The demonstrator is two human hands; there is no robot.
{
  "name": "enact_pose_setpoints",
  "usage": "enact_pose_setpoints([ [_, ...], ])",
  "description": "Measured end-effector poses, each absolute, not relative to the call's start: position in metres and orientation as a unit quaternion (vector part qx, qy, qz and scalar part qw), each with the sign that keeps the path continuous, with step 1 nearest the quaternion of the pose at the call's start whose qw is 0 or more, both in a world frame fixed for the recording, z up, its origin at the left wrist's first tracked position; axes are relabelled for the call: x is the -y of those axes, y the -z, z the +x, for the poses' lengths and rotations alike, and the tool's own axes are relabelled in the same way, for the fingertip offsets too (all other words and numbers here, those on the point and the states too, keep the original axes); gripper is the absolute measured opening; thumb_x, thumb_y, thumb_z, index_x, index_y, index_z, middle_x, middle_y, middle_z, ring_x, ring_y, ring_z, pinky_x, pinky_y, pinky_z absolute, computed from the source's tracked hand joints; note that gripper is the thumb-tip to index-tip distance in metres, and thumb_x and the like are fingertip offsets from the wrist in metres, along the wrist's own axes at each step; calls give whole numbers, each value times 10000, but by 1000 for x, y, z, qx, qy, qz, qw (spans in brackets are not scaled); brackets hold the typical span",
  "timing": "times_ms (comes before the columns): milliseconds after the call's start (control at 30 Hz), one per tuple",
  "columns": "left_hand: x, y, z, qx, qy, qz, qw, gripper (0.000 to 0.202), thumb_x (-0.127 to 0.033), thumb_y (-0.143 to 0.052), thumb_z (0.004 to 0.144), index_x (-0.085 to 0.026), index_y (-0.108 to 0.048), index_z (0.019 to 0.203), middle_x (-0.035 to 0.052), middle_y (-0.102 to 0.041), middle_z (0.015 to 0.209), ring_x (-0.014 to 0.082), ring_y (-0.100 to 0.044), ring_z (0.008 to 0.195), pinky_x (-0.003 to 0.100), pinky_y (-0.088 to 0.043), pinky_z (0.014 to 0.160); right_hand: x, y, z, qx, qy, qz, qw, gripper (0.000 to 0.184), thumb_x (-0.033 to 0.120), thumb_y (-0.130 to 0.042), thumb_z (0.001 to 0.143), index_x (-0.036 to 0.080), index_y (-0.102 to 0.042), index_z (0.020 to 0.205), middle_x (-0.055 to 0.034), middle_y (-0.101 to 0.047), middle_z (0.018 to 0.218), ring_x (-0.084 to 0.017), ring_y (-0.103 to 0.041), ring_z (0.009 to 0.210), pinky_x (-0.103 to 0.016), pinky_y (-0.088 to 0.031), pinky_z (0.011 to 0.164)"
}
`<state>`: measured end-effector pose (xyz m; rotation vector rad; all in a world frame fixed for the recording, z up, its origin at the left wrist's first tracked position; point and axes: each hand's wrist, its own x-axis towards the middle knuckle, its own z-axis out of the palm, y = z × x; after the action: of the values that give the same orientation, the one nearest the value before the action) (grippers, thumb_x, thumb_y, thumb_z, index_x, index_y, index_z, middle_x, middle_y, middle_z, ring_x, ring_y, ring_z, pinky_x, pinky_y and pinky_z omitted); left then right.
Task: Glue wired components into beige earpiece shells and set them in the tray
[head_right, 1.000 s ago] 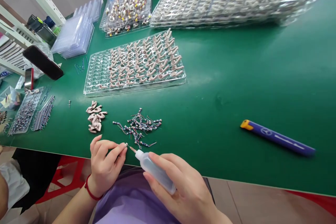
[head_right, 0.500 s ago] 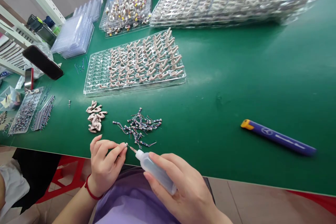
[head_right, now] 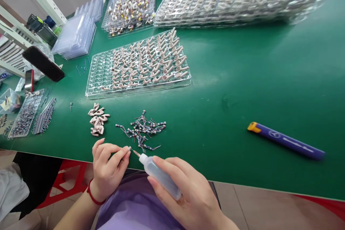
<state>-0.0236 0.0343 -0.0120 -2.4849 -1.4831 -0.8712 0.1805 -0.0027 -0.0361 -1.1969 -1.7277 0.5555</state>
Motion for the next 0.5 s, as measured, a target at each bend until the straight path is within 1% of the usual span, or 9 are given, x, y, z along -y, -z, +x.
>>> enact_pose_setpoints([
  [300, -34, 11, -24, 489, 288, -821, 60, 128, -128, -672, 830, -216, -691, 922, -8, -655, 741, 145, -603, 737, 423, -413, 954, 2, 34, 180, 704, -226, -489, 463, 310, 185, -625, 866, 217, -586, 1173, -67, -690, 912, -174, -675, 754, -274, -564, 650],
  [500, -35, 11, -23, 487, 294, -820, 63, 120, -129, -672, 829, -216, -691, 910, -12, -652, 740, 139, -606, 727, 418, -415, 957, 3, 34, 181, 695, -226, -495, 469, 299, 207, -627, 863, 237, -591, 1159, -57, -700, 900, -179, -679, 738, -278, -569, 638],
])
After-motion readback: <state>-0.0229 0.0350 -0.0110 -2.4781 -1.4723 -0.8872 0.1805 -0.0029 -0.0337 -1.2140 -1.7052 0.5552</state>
